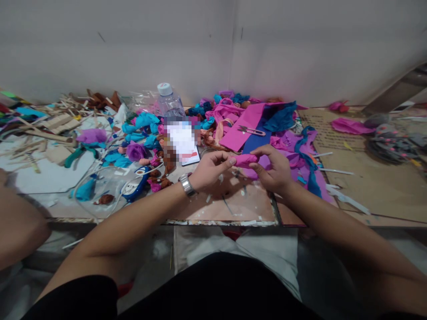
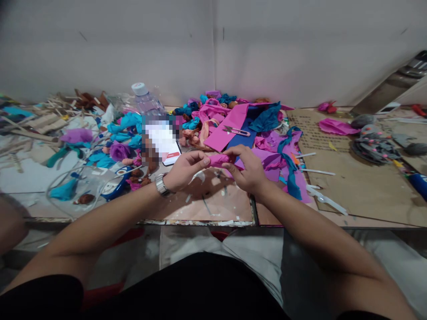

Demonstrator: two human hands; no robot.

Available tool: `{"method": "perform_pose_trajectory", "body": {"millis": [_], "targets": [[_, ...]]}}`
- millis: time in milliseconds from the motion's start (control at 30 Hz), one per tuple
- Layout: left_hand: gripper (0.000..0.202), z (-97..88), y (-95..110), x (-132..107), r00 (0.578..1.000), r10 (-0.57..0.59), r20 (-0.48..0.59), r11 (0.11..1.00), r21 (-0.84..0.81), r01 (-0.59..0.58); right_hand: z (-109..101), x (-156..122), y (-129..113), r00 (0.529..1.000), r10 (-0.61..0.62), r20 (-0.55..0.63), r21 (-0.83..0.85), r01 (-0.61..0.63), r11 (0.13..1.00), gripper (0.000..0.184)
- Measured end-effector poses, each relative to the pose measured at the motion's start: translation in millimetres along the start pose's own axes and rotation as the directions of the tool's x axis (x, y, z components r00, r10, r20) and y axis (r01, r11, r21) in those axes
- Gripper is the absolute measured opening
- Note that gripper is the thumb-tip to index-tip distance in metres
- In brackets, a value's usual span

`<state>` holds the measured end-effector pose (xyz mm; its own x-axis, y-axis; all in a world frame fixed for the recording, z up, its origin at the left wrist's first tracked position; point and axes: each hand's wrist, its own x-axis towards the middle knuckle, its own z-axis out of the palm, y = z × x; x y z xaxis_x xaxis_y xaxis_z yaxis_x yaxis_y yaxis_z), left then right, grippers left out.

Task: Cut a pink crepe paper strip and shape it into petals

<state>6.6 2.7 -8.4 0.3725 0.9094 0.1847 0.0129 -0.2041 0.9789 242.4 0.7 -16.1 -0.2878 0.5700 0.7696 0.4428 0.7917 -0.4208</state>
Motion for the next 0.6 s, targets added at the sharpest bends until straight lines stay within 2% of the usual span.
{"method": "perform_pose_trajectory", "body": {"millis": [100,333,400,500,600], "targets": [[0.052,0.1,-0.5,0.6,1.000,-0.005,0.004,1.000,-0.014,0.005,0.8,-0.1,-0.6,1.000,-0.001,-0.012,0.002,0.001,1.000,0.028],[0.052,-1.4,-5.5,3.8,0.994,0.016,0.107,1.000,0.015,-0.018,2.1,-2.0,-1.3,1.000,0.030,-0.002,-0.011,-0.030,0.999,0.032],[0.051,-1.7,-8.1,3.6,0.996,0.029,0.085,0.997,0.062,-0.034,1.3,-0.6,-0.9,1.000,0.011,0.002,-0.010,-0.011,1.000,0.032],[0.045,-1.9,-9.0,1.6,0.990,0.141,-0.015,0.972,0.192,-0.135,-0.2,3.4,-0.5,0.996,-0.039,0.081,-0.025,0.041,0.999,0.034],[0.040,-0.5,-4.9,-2.0,0.967,0.252,0.036,0.921,0.298,-0.251,-0.2,6.0,0.0,0.979,-0.073,0.190,-0.041,0.082,0.996,0.037]]}}
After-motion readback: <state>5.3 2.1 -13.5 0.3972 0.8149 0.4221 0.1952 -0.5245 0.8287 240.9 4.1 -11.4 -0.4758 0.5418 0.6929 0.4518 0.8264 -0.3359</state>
